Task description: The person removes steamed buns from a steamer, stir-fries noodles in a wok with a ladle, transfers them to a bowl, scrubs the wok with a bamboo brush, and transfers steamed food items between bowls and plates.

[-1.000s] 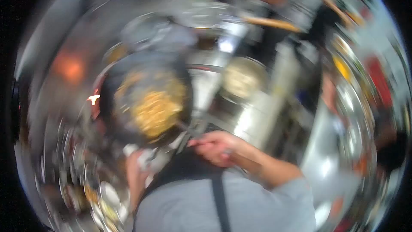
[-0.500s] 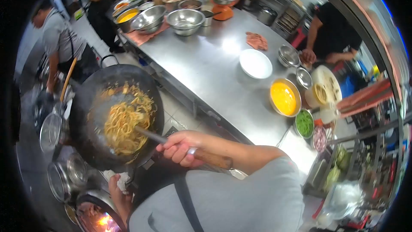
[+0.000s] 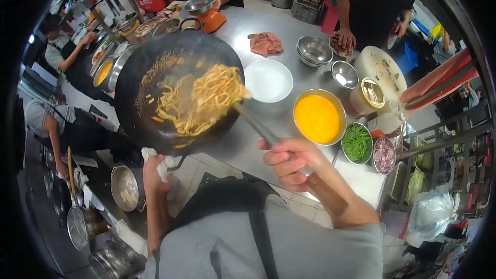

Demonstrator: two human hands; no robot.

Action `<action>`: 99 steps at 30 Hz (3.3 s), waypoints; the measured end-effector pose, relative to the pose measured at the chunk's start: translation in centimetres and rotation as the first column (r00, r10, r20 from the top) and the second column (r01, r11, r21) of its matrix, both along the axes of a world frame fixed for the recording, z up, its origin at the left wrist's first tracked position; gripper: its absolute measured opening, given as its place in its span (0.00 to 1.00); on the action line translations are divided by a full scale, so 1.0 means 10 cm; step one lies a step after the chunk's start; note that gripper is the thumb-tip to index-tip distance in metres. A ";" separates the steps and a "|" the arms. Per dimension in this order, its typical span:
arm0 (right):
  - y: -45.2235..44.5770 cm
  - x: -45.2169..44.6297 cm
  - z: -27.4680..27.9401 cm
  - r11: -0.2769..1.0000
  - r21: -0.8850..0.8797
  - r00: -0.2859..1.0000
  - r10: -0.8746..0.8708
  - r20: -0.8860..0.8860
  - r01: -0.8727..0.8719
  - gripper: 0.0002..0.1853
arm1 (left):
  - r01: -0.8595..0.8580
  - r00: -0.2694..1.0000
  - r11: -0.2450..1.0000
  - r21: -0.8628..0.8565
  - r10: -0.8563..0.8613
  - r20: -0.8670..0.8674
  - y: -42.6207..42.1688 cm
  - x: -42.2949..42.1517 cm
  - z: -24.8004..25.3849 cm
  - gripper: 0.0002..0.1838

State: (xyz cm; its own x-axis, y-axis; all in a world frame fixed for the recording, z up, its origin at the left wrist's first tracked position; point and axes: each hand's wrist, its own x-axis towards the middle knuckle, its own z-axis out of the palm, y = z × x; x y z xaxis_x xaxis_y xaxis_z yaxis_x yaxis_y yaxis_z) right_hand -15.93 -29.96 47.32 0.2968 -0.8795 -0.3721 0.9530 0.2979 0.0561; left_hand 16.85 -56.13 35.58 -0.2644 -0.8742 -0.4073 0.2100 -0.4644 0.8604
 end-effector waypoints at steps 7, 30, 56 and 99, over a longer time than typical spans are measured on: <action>0.05 -0.91 0.11 0.976 0.105 0.969 -0.172 -0.176 0.192 0.17 | 0.004 1.000 0.984 -0.181 -0.006 -0.009 -0.78 -1.15 -0.10 0.12; -0.35 -0.18 -0.36 0.838 0.363 0.153 0.330 -0.932 0.408 0.28 | 0.219 0.974 0.954 -0.207 -0.227 -0.017 -1.32 -1.88 0.31 0.17; -0.29 -0.65 -0.63 0.916 0.248 -0.668 0.400 -0.627 0.316 0.26 | 0.382 0.907 0.918 -0.103 -0.394 -0.147 -1.23 -1.78 0.38 0.19; -0.72 -0.08 -1.24 0.837 0.192 -0.199 0.333 -0.922 0.512 0.25 | 0.300 0.926 0.924 -0.236 -0.341 -0.162 -1.08 -2.09 0.43 0.22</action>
